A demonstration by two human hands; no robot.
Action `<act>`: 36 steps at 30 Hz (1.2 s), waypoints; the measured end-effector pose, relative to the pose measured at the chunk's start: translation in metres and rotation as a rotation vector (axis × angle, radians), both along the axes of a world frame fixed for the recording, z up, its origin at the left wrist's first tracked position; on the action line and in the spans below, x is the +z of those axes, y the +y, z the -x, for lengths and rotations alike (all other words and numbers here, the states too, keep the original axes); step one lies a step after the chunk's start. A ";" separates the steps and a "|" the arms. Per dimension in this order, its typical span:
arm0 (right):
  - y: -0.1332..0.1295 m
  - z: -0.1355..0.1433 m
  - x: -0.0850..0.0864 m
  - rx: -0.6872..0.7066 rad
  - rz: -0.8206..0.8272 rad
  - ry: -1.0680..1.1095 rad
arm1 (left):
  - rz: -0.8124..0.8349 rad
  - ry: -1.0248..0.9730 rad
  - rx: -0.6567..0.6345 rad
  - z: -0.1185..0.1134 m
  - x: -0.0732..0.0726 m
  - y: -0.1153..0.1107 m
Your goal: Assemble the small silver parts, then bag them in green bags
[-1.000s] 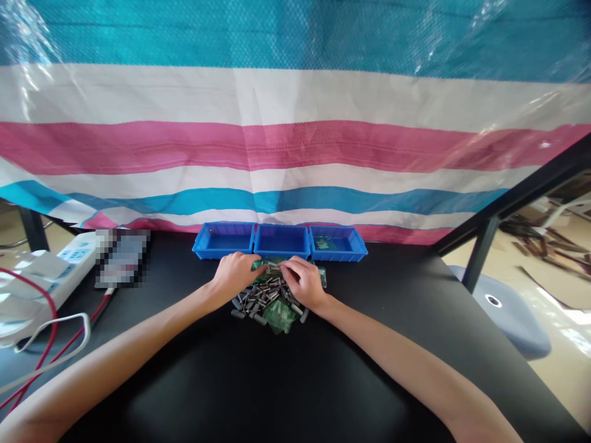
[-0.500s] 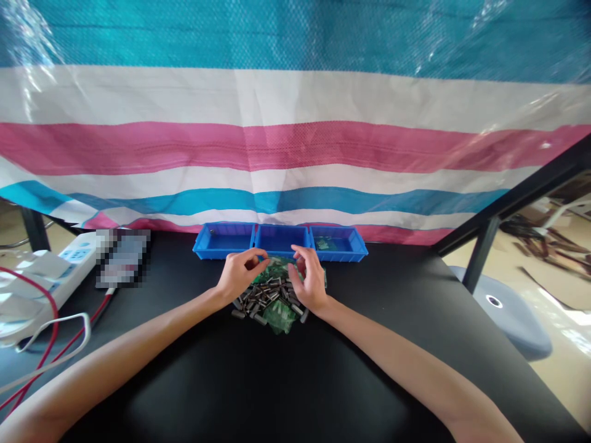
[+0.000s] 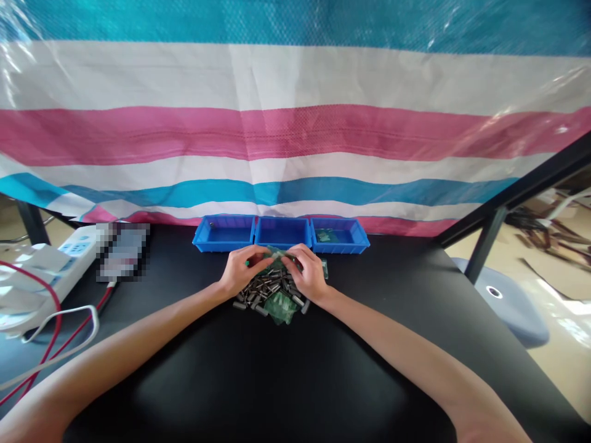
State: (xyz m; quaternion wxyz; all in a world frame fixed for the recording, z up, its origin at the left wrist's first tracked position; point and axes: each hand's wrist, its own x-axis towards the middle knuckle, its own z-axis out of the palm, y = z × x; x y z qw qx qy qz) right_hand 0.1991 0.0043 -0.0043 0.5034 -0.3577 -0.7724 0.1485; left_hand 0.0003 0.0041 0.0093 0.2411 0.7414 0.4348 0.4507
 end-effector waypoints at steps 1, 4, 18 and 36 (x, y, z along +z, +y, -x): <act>0.000 0.000 0.000 -0.003 0.000 0.003 | -0.016 0.028 -0.006 0.000 0.000 0.001; -0.001 0.000 0.001 -0.007 0.008 0.004 | -0.031 0.072 -0.012 -0.001 0.000 0.002; 0.000 0.001 0.001 -0.037 0.009 -0.055 | -0.005 -0.037 0.030 -0.001 -0.007 0.006; -0.001 0.001 0.001 -0.037 0.009 -0.025 | -0.012 0.033 -0.038 0.001 -0.004 0.005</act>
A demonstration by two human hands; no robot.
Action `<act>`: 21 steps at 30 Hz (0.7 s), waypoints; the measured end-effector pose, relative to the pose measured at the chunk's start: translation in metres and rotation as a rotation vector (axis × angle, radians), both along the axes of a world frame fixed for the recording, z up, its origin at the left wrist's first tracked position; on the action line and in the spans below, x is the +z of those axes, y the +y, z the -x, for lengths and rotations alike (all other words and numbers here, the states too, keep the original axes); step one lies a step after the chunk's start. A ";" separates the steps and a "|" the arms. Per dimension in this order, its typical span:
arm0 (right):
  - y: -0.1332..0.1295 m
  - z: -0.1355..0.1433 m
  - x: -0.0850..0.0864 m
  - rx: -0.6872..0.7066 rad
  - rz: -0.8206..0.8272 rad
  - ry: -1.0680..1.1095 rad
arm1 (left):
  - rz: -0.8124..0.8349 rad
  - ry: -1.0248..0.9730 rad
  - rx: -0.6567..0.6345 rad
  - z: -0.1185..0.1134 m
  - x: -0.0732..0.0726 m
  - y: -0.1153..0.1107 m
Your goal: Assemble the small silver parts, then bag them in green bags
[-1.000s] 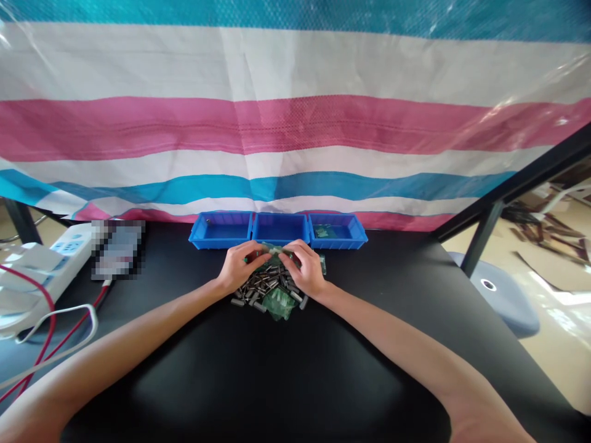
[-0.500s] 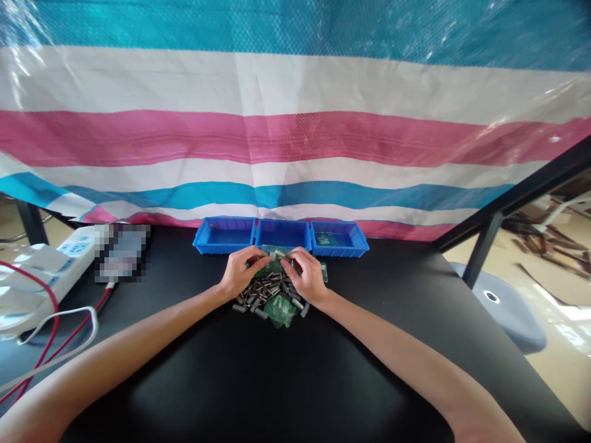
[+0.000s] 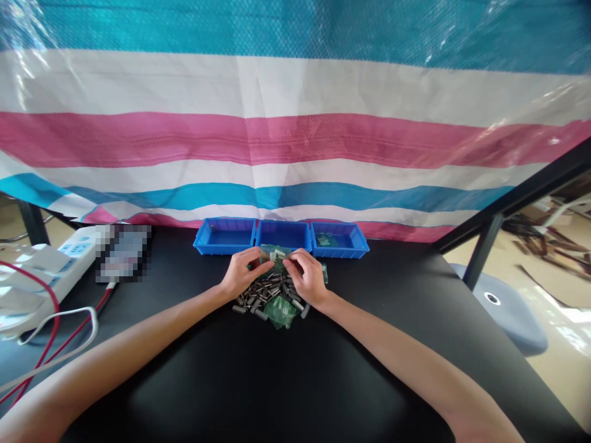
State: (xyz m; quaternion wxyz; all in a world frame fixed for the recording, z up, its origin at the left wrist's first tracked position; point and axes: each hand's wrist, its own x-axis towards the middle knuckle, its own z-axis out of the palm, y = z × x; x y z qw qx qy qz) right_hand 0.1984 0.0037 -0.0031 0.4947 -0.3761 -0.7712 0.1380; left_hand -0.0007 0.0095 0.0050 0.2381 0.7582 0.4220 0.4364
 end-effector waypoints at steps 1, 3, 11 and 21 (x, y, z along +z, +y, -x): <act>0.000 0.000 0.000 0.004 0.001 0.002 | 0.000 0.016 -0.015 0.000 0.000 0.000; 0.000 0.000 0.000 0.004 0.006 0.004 | 0.002 0.031 -0.033 0.000 0.000 0.000; -0.001 0.000 0.000 0.018 0.037 0.003 | -0.009 0.008 0.005 0.000 -0.002 0.000; 0.000 0.000 -0.001 0.006 0.034 -0.019 | 0.010 0.018 -0.004 0.001 -0.003 0.001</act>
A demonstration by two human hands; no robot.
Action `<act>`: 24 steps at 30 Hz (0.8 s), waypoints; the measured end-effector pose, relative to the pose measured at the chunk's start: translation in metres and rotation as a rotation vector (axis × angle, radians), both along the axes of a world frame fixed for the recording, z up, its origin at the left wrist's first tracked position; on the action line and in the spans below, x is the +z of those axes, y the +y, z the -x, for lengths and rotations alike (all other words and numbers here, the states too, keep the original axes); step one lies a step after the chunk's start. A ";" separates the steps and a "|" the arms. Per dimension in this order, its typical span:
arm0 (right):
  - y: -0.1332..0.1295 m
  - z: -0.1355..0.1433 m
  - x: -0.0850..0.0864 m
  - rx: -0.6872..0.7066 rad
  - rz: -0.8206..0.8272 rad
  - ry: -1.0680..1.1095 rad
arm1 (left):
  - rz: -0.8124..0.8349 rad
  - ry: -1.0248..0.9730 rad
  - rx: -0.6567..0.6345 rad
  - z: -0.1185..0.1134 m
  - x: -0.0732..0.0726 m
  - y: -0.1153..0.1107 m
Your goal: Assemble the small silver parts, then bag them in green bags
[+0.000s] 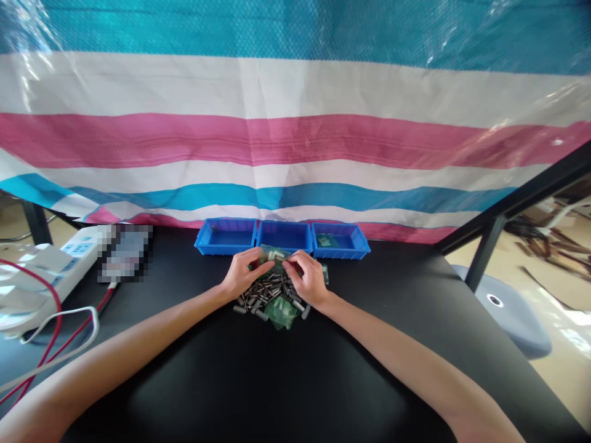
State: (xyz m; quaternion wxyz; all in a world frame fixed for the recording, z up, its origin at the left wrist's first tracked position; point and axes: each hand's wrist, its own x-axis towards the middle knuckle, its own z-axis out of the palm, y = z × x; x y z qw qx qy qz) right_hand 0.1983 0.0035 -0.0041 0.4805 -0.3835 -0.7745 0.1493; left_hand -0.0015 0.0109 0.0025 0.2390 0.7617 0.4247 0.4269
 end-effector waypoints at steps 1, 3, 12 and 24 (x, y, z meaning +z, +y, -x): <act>0.000 0.000 0.000 0.000 -0.001 0.000 | -0.005 0.001 0.003 0.000 0.000 0.000; 0.000 0.000 -0.001 0.001 0.000 -0.002 | -0.018 -0.001 0.006 -0.001 0.000 0.000; 0.000 0.000 -0.001 0.023 0.014 0.010 | -0.053 -0.048 -0.030 -0.001 0.001 0.000; 0.000 0.001 -0.001 0.017 0.005 0.017 | -0.021 -0.011 -0.016 -0.001 0.003 -0.001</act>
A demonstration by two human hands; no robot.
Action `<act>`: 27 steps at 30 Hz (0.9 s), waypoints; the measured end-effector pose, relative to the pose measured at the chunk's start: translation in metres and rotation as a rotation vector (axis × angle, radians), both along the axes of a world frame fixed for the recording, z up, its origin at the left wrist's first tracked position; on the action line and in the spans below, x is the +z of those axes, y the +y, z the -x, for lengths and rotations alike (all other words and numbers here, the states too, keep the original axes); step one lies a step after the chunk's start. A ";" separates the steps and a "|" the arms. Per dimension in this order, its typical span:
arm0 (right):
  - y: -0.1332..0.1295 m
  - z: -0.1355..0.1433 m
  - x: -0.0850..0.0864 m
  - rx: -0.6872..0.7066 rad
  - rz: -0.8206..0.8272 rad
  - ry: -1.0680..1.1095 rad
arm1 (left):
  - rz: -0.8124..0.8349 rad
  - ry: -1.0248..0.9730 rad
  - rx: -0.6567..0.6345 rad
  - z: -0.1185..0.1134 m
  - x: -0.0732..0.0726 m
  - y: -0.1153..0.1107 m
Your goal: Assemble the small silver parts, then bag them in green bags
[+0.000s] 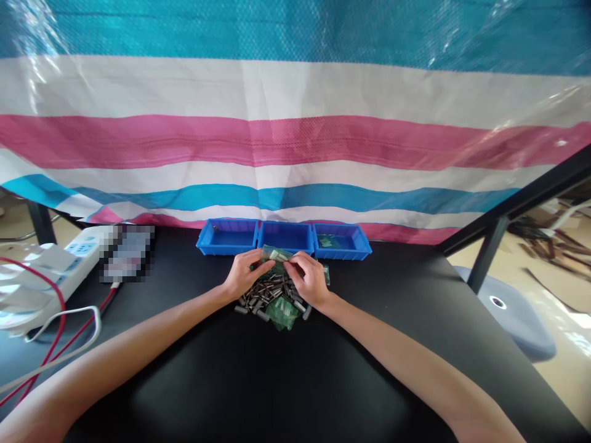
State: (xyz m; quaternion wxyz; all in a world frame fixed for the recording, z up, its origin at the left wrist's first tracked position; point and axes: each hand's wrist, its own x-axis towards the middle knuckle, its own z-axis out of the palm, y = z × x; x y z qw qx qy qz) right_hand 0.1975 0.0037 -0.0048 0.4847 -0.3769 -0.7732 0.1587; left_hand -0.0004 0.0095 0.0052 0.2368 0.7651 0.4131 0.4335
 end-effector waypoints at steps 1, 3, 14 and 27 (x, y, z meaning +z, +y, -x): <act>0.000 0.000 0.001 -0.002 0.000 -0.001 | 0.004 0.000 -0.002 0.000 0.000 0.000; 0.000 0.000 0.002 -0.005 0.000 -0.005 | 0.006 0.002 -0.001 0.000 -0.001 0.000; 0.000 -0.001 0.000 0.006 0.004 -0.038 | -0.022 -0.042 -0.025 -0.002 0.005 -0.002; -0.001 -0.001 0.001 -0.005 -0.006 -0.051 | 0.000 0.000 -0.021 -0.002 0.006 -0.003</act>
